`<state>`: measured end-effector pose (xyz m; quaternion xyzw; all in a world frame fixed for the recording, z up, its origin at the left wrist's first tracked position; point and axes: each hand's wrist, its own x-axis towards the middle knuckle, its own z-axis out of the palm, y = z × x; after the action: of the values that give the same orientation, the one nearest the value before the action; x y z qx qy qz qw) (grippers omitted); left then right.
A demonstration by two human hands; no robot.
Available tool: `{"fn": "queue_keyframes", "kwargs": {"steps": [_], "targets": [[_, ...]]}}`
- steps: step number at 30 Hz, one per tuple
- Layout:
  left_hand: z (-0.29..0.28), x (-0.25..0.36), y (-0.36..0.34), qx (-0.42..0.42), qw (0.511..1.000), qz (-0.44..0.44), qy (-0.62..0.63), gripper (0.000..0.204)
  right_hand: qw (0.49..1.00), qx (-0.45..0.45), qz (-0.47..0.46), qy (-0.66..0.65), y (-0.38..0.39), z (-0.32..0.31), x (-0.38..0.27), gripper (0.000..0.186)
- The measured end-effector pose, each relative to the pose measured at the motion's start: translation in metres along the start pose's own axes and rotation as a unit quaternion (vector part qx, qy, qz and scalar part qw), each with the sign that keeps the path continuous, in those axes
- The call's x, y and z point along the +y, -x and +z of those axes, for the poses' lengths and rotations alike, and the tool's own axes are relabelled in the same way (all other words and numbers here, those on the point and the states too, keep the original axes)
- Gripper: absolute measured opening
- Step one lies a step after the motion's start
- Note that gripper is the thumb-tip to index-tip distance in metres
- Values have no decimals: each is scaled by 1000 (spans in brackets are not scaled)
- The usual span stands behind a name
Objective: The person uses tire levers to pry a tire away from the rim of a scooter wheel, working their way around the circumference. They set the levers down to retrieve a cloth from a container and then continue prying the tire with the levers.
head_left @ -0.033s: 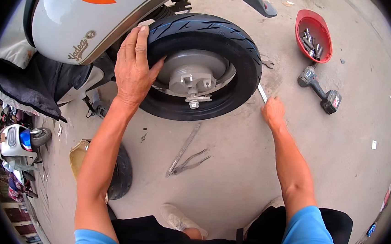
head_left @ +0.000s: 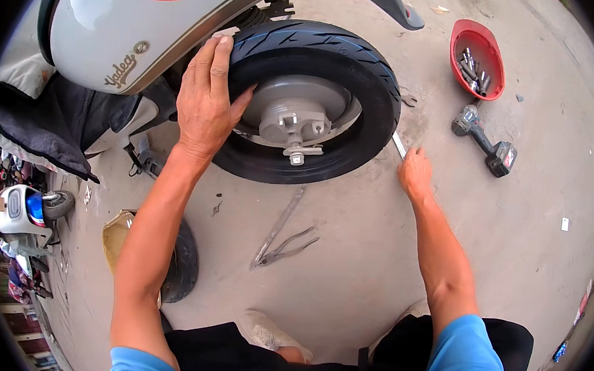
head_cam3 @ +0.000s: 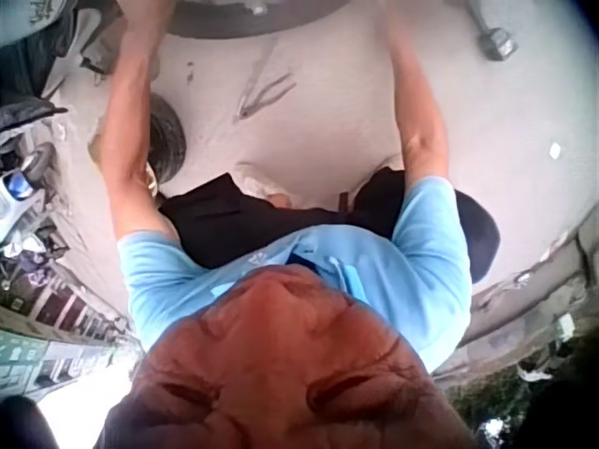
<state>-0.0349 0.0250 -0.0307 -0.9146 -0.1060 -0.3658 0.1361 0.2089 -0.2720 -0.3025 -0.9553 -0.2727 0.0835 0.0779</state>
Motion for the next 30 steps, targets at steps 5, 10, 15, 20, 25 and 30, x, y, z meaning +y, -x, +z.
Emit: {"fn": "queue_keyframes", "kwargs": {"steps": [5, 10, 15, 20, 25, 30], "targets": [[0, -9, -2, 45, 995, -7, 87, 98, 998, 26, 25, -50, 5, -11, -12, 32], [2, -20, 12, 13, 995, -43, 90, 95, 997, -60, 33, -45, 20, -14, -16, 29], [23, -17, 32, 76, 991, -81, 72, 89, 955, -122, 80, -258, 62, -50, 3, 38], [32, -20, 46, 103, 990, -87, 32, 85, 875, -198, 112, -427, 108, -93, -9, 44], [36, -30, 53, 123, 987, -78, 71, 82, 925, -229, 10, -303, 118, -148, -40, 34], [29, -30, 54, 120, 981, -98, 113, 83, 928, -302, -89, -200, 144, -183, -61, 33]]}}
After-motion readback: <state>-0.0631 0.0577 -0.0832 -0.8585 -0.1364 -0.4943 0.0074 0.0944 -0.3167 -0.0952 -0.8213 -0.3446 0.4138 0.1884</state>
